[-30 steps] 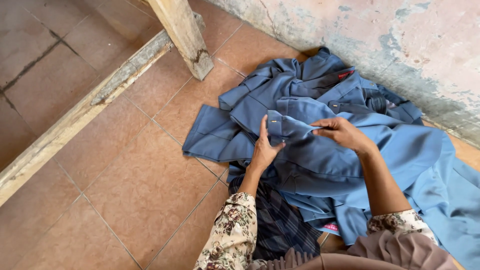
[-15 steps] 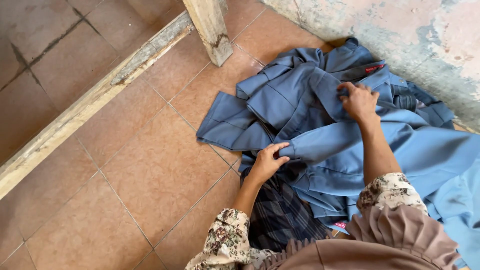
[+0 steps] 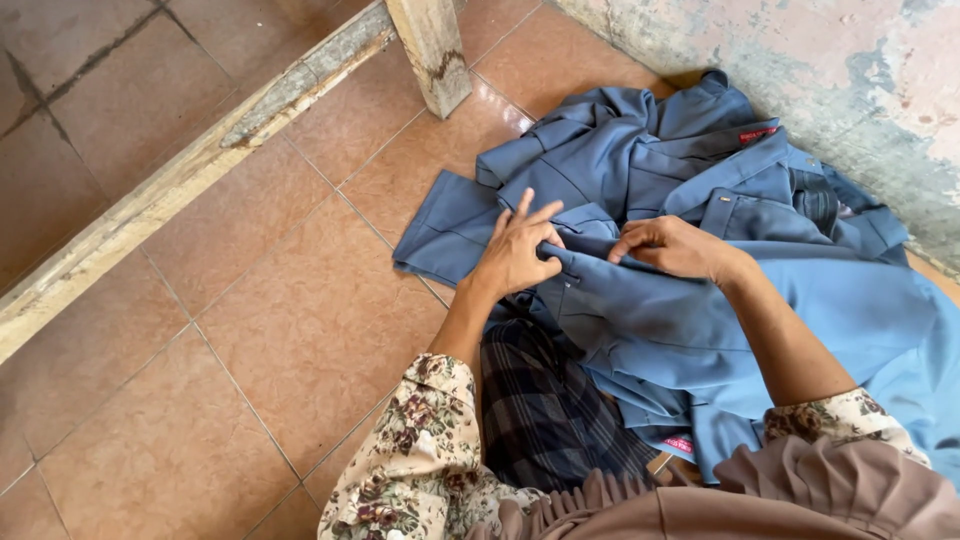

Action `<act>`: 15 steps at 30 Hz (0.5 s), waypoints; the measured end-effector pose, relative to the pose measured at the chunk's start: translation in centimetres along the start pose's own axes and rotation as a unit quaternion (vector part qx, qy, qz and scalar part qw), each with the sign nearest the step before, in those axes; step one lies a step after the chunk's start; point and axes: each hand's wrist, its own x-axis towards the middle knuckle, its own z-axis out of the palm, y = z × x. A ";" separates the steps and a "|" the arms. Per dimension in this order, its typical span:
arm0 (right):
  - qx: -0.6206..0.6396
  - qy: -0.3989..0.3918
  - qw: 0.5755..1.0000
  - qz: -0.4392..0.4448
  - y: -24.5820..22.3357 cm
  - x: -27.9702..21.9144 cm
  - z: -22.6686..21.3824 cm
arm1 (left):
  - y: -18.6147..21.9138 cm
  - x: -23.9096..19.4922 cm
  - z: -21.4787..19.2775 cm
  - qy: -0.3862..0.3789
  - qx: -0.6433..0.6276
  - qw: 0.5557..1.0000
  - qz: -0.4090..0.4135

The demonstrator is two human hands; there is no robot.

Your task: The person sits on a tiled floor and folds multiple pairs of blue trousers by hand. Each pair is laid flat, folded lengthwise, then folded into a compact rectangle and placed into a growing stack.

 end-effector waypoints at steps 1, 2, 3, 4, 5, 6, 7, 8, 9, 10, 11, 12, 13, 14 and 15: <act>0.016 -0.006 1.000 0.008 -0.4 -0.2 -0.2 | -0.5 0.1 0.7 -0.040 -0.010 0.999 -0.021; 0.032 -0.010 0.999 0.018 -0.7 -0.4 -0.4 | -1.0 0.4 1.6 -0.081 -0.020 0.996 -0.041; 0.033 -0.009 0.999 0.020 -0.5 -0.5 -0.3 | -1.1 0.2 2.0 -0.083 -0.022 0.996 -0.040; 0.031 -0.020 0.999 0.029 -0.3 -0.6 -0.3 | -1.2 0.0 2.4 -0.065 -0.054 0.996 -0.038; 0.029 -0.031 0.998 0.037 -0.1 -0.7 -0.2 | -1.2 -0.2 2.8 -0.047 -0.087 0.994 -0.037; 0.030 -0.032 0.998 0.039 -0.6 -0.9 -0.1 | -1.8 -0.2 3.7 -0.048 -0.088 0.994 -0.037; 0.012 -0.035 0.998 0.051 -1.1 -1.1 -0.1 | -2.3 -0.2 4.5 -0.037 -0.100 0.994 -0.038; -0.007 -0.038 0.997 0.062 -1.6 -1.3 0.0 | -2.9 -0.1 5.3 -0.024 -0.112 0.993 -0.040; -0.007 -0.039 0.997 0.063 -1.4 -1.3 0.0 | -2.7 -0.3 5.4 -0.024 -0.113 0.992 -0.040; -0.029 -0.034 0.998 0.054 -1.2 -1.3 0.1 | -2.5 -0.5 5.5 -0.037 -0.064 0.997 -0.023; -0.050 -0.029 0.997 0.046 -1.0 -1.3 0.2 | -2.3 -0.7 5.6 -0.050 -0.014 0.999 -0.005; -0.049 -0.029 0.997 0.046 -1.1 -1.1 0.5 | -2.3 -0.7 6.1 -0.051 -0.014 0.999 -0.005; -0.049 -0.022 0.998 0.039 -1.1 -1.0 0.7 | -2.3 -0.6 6.6 -0.056 0.017 0.998 0.016; -0.048 -0.014 0.998 0.033 -1.1 -0.9 0.9 | -2.3 -0.6 7.1 -0.063 0.048 0.996 0.039; -0.046 -0.013 0.998 0.035 -1.0 -0.9 1.0 | -3.1 -0.4 8.0 -0.065 0.048 0.996 0.040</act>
